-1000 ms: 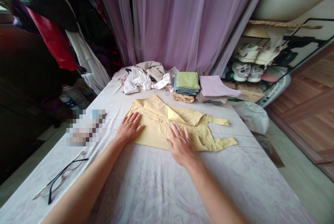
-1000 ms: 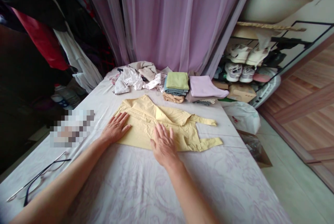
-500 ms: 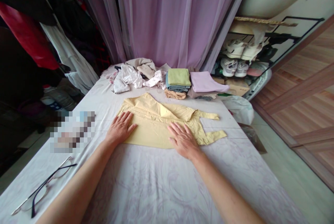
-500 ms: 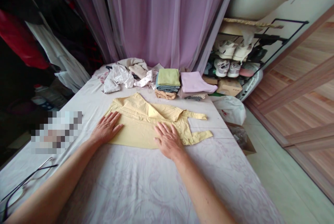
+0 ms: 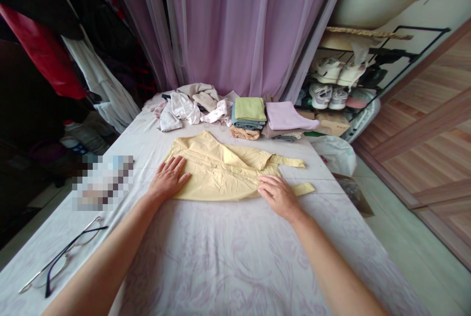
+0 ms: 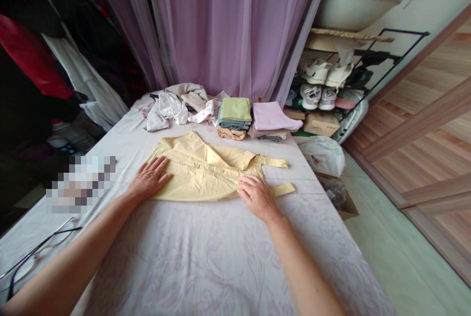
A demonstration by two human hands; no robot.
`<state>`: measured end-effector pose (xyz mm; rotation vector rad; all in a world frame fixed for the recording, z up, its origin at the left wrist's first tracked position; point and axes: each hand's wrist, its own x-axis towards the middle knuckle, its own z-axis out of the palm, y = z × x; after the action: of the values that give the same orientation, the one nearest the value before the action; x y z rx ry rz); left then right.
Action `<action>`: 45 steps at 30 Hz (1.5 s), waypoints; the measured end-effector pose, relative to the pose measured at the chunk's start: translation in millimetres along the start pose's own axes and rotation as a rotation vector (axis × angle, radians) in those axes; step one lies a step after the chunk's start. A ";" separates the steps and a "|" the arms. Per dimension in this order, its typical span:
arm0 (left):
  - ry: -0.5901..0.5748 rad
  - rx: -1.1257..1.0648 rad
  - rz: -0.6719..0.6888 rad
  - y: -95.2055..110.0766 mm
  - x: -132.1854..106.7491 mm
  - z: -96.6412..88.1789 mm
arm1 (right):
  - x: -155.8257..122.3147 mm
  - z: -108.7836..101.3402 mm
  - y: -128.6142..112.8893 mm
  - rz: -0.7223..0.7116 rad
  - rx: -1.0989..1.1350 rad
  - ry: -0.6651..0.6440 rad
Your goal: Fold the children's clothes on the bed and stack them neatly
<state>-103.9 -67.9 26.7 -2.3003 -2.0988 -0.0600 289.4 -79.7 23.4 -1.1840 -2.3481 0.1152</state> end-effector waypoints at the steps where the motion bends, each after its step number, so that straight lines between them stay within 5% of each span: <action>1: 0.001 0.001 0.002 0.0 0.1 -0.1 | 7.1 -1.1 1.4 0.023 0.016 -0.030; 10: -0.017 -0.004 0.000 -1.6 0.9 1.2 | 44.9 -18.7 6.6 0.207 0.003 -0.308; 19: 0.005 0.006 0.003 -2.5 1.6 3.1 | 47.2 -38.9 -1.7 -0.024 -0.152 -0.078; 25: -0.013 0.001 0.001 -2.3 1.2 2.2 | 33.0 -53.0 -8.8 -0.068 -0.131 -0.175; 32: 0.013 -0.013 0.017 -1.4 -0.4 1.3 | 4.0 -43.4 -13.1 0.045 -0.001 -0.309; 45: -0.006 0.001 0.011 -0.8 -0.2 1.1 | -14.8 -32.7 -17.9 0.094 -0.020 -0.282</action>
<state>-104.8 -68.0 25.6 -2.3137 -2.0882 -0.0516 299.1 -107.0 51.2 -1.3654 -2.5373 0.3106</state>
